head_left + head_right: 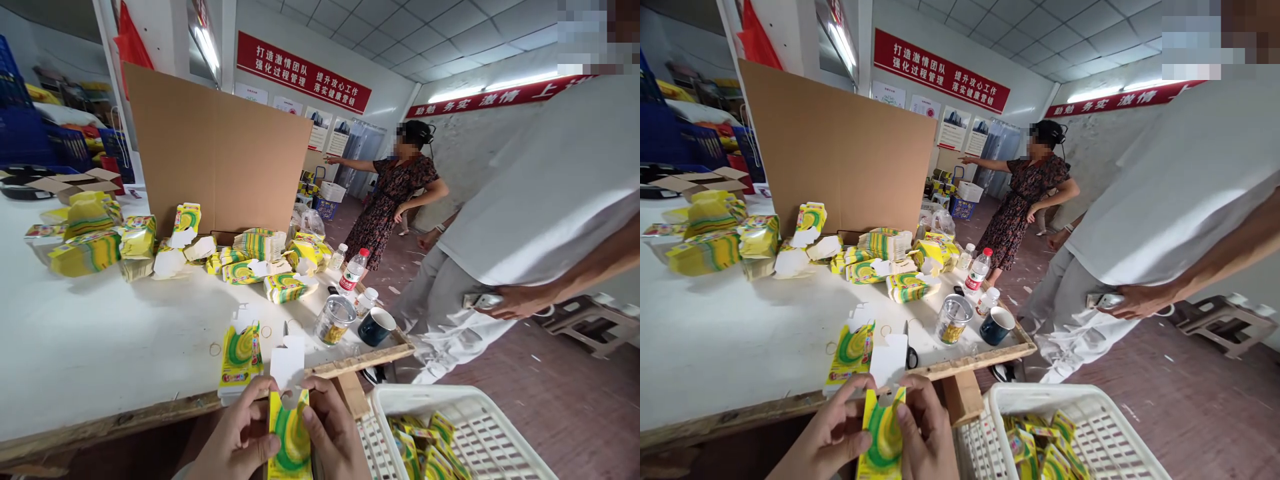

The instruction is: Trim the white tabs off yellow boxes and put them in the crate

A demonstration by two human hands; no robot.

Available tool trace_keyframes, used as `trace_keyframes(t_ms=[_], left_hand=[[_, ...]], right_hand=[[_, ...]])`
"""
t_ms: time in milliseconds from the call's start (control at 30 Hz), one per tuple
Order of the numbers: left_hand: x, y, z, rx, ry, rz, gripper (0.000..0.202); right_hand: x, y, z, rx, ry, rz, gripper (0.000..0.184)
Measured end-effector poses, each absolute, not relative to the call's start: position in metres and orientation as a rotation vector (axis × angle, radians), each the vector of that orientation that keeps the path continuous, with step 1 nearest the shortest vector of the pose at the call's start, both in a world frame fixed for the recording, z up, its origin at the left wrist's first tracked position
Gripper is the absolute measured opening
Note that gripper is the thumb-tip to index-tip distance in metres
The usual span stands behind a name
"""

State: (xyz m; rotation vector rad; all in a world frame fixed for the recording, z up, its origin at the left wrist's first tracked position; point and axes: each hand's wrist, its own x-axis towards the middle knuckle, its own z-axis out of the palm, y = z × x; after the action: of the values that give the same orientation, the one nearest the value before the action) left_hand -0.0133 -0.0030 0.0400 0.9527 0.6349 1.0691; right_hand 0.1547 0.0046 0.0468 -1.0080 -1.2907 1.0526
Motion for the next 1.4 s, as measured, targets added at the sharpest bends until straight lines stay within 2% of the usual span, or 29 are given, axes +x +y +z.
trace_keyframes(t_ms=[67, 233, 433, 600, 767, 900, 1133, 1400], left_hand=[[-0.013, -0.004, 0.040, 0.968, 0.584, 1.021, 0.056], [-0.010, -0.004, 0.042, 0.953, 0.554, 1.042, 0.085], [-0.012, 0.000, 0.040, 1.157, 0.810, 1.027, 0.051], [-0.012, -0.002, 0.039, 1.264, 0.885, 1.027, 0.049], [-0.012, -0.003, 0.042, 1.284, 0.831, 1.031, 0.048], [-0.012, -0.001, 0.043, 1.235, 0.784, 1.041, 0.051], [-0.009, 0.001, 0.042, 1.212, 0.827, 1.032, 0.050], [-0.010, 0.004, 0.046, 1.156, 0.833, 1.032, 0.052]], right_hand=[[0.161, 0.006, 0.049, -1.014, -1.314, 1.094, 0.028], [0.168, 0.010, 0.050, -1.021, -1.330, 0.964, 0.018], [0.174, 0.008, 0.067, -1.068, -1.424, 0.840, 0.029], [0.175, 0.012, 0.065, -1.270, -1.503, 1.060, 0.037], [0.168, 0.016, 0.054, -1.400, -1.604, 0.873, 0.034], [0.167, 0.017, 0.054, -1.385, -1.669, 0.912, 0.039], [0.164, 0.016, 0.054, -1.519, -1.709, 0.768, 0.033], [0.165, 0.014, 0.053, -1.502, -1.695, 0.757, 0.037]])
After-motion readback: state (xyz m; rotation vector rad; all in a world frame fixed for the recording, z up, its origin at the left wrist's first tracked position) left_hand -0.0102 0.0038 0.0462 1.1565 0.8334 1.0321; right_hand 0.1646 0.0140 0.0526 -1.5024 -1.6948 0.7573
